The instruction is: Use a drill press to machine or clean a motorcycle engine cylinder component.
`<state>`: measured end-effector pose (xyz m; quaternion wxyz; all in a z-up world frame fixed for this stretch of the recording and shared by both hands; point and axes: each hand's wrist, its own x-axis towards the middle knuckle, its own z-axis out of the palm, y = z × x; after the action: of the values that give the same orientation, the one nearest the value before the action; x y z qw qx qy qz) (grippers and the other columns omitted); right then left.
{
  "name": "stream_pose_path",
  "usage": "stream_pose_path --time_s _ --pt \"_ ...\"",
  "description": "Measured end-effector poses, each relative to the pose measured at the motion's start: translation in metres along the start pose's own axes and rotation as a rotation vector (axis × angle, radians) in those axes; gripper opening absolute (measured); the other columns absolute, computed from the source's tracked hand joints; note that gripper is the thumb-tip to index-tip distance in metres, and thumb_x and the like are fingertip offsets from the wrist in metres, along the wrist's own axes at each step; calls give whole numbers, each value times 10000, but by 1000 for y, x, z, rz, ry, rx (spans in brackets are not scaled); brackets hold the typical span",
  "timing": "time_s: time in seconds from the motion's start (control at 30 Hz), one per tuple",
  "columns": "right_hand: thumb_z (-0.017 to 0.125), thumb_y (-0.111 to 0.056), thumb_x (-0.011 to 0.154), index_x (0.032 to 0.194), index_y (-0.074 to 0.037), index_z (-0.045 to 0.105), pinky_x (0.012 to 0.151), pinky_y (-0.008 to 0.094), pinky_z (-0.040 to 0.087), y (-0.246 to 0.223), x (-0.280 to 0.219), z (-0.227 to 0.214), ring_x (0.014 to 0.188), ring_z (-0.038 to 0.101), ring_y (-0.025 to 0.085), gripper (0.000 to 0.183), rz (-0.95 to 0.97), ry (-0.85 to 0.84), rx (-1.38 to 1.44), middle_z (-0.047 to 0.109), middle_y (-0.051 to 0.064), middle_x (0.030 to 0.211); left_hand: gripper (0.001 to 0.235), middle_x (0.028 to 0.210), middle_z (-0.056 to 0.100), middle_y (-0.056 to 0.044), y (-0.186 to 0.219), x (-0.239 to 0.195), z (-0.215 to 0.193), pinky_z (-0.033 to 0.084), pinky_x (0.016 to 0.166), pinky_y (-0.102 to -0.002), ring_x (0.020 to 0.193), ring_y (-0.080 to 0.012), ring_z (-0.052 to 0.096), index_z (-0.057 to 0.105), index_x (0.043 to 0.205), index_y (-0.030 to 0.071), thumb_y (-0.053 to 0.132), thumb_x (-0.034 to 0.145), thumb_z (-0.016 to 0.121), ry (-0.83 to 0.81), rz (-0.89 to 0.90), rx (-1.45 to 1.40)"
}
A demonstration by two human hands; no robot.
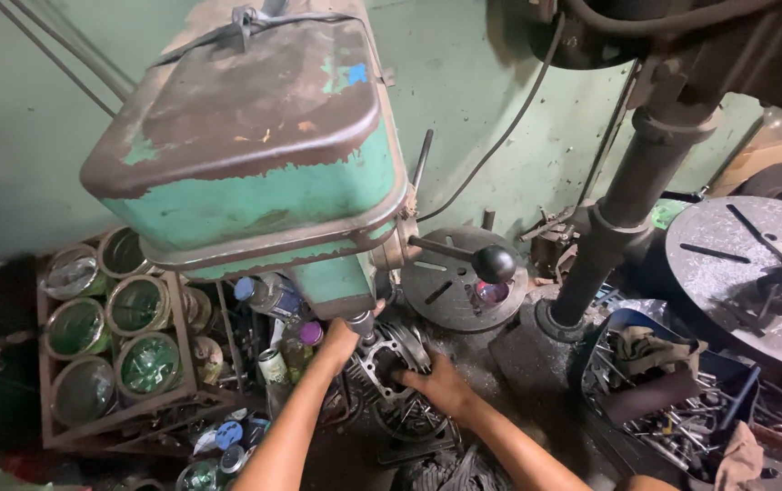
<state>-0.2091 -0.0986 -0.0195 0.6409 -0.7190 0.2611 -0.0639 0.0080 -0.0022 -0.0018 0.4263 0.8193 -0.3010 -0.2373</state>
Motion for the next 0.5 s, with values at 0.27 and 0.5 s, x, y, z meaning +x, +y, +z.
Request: stream_pose_path --time_s 0.27,0.5 --pt "846 -406 727 1448 72 376 1100 365 444 33 12 11 1277 590 253 984 -33 74 56 603 180 1388 746 1210 741 -147 -12 2 5 492 997 -405 1104 -227 631 670 1213 -14 642 860 643 7 26 58" --pt "815 -392 729 1351 10 593 1067 358 479 18 7 8 1183 651 235 774 -32 25 43 704 151 1280 794 1296 683 -190 -13 5 4 462 1009 -441 1240 -304 636 649 1278 32 667 803 678 138 80 99"
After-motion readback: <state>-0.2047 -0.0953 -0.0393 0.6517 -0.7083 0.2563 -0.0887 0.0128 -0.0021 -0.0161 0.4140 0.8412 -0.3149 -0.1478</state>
